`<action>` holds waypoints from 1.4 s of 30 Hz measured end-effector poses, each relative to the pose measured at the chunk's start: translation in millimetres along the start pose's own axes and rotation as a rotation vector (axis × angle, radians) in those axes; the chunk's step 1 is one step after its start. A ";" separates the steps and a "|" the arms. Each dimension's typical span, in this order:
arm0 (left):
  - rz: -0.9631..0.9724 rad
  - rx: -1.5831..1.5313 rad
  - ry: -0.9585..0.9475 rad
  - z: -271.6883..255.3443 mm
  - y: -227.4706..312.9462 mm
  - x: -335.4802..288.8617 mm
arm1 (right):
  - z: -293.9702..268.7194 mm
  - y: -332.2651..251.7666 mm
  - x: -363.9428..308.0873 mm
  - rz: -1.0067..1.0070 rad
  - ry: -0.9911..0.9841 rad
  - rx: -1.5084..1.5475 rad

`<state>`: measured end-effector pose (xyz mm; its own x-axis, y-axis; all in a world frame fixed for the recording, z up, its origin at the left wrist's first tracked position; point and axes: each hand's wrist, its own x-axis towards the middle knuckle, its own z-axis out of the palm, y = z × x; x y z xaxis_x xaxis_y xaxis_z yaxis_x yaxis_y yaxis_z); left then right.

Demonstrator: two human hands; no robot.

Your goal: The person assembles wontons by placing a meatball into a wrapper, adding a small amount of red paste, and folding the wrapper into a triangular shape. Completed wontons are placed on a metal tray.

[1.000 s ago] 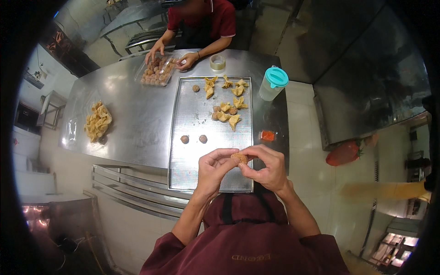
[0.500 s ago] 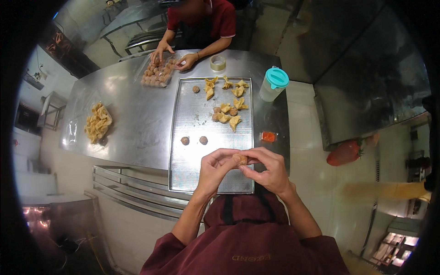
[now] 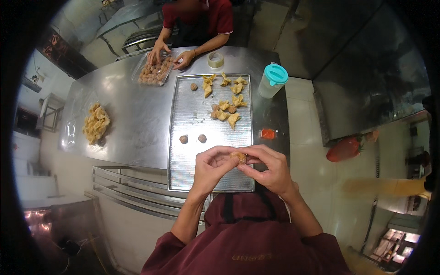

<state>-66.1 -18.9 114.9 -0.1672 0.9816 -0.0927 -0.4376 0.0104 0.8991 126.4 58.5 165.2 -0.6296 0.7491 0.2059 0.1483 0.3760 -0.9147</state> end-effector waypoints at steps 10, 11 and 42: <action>-0.014 -0.002 -0.009 0.5 -0.9 -3.7 | 2.1 10.5 -0.6 -0.042 0.032 0.012; -0.029 0.002 -0.005 0.0 -1.0 -3.8 | 2.3 11.8 -0.9 -0.040 0.038 0.025; -0.061 -0.173 -0.030 0.1 -8.0 -2.0 | -2.0 30.6 -6.1 0.192 -0.008 0.482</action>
<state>-62.2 -20.9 107.9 -0.1100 0.9854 -0.1298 -0.5919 0.0400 0.8050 136.3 66.5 136.7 -0.6312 0.7754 0.0173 -0.1049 -0.0633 -0.9925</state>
